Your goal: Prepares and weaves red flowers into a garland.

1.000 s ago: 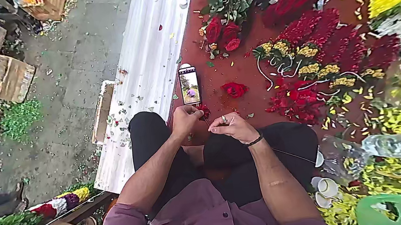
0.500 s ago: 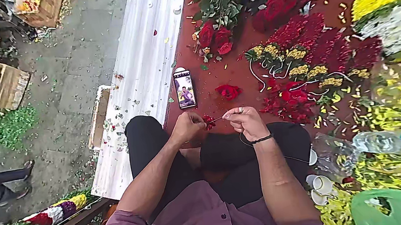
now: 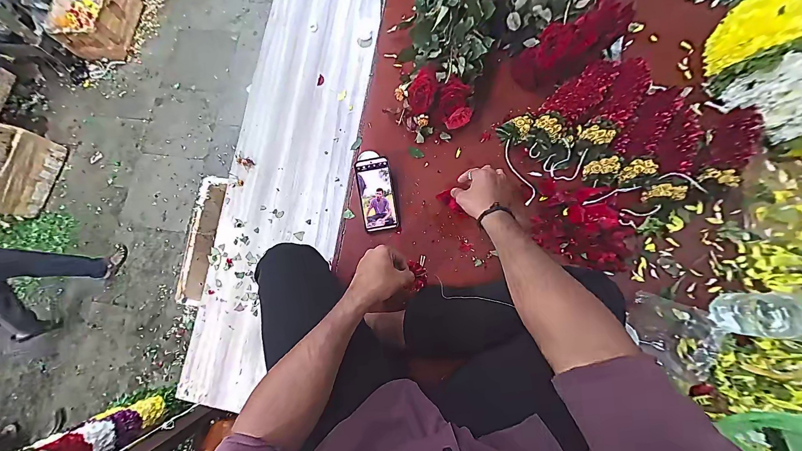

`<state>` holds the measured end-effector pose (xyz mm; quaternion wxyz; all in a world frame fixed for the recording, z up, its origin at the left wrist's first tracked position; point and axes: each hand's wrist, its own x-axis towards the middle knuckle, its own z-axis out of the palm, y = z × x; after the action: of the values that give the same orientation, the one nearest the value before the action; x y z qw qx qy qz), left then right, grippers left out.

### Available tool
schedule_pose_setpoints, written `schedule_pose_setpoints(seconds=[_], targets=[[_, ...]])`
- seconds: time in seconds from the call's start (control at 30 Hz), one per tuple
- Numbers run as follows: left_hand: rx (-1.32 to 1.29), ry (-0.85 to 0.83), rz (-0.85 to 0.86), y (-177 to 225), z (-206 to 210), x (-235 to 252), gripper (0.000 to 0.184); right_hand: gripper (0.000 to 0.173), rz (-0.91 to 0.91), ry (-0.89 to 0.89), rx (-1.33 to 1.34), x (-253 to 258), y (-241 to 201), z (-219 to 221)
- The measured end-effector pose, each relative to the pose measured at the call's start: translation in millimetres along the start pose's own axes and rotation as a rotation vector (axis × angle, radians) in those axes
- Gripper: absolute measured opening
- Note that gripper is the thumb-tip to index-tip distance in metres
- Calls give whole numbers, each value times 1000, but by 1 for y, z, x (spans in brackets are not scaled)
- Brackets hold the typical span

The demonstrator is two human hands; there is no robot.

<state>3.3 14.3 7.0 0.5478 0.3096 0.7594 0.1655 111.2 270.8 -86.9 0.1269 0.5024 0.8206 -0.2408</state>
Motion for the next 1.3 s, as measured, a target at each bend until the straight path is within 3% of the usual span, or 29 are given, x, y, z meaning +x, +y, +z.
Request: schedule_pose_setpoints(seconds=[0.1, 0.27, 0.43, 0.6, 0.8, 0.93, 1.17, 1.3], targets=[[13, -9, -14, 0, -3, -2, 18, 30, 26, -20, 68, 17, 7, 14], [-16, -1, 31, -4, -4, 5, 17, 21, 23, 96, 501, -1, 18, -17], [-44, -8, 49, 2, -7, -3, 17, 22, 76, -4, 995, -57, 13, -62], [-87, 41, 55, -6, -9, -7, 17, 25, -50, 12, 1192, -119, 7, -62], [-52, 33, 29, -6, -6, -8, 19, 17, -8, -66, 1161, -140, 13, -30], [-41, 28, 22, 0, -6, -7, 20, 16, -98, -61, 1146, -136, 12, -29], [-31, 32, -11, 0, -4, -4, 19, 31, -292, -72, 1083, -139, 5, -26], [-31, 45, 4, -2, -4, -3, 19, 17, -363, -1, 1013, -140, 0, -23]])
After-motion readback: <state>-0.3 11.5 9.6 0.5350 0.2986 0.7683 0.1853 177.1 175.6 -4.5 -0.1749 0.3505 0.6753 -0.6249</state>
